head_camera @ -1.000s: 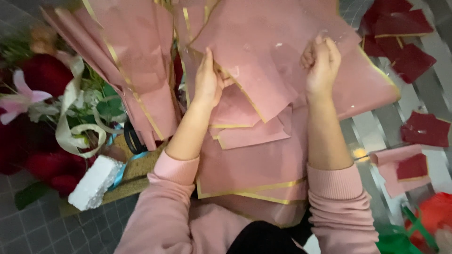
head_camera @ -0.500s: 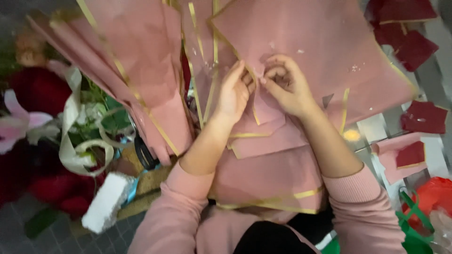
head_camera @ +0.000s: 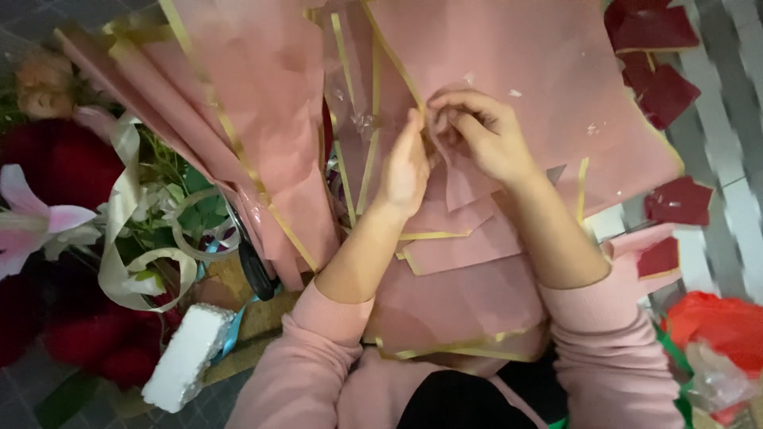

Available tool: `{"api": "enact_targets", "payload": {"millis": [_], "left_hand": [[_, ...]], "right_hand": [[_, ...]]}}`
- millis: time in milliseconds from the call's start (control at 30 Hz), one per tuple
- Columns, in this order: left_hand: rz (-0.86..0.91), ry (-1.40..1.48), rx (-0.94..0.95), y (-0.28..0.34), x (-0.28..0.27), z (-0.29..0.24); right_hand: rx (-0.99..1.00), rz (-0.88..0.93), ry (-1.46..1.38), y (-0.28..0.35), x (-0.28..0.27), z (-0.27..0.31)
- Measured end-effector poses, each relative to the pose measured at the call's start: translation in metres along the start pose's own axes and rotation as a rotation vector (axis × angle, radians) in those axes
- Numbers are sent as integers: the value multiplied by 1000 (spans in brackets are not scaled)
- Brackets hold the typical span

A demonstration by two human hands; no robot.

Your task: The person arranges a bouquet of small pink flowers, uses tape and scissors to secure pink wrapping paper with gold trim, and folds multiple layers of paper around the bouquet.

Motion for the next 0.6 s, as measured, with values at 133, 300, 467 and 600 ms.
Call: {"api": "enact_targets", "payload": {"millis": [133,300,467,600], "left_hand": [[-67,-14,-2,-17,-7,-8],[-121,14,-75,-14,-13,-7],[-215,180,-91,-4,17,-33],[-156,247,-63,-14,-32,5]], "right_hand": [[62,171,-52,-20,9,-3],[-35,217,188,-11,21,21],[-14,-94,147,-11,26,-6],[-42,-101,132,-11,27,-4]]}}
Point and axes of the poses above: each hand's wrist, its own y-axis away from the middle knuckle, its own x-axis out of the palm, z = x × y, the point moved 7 cm from there along -y, towards the middle knuckle, and after that the axes turned 14 degrees about x, right-handed, at the moved point
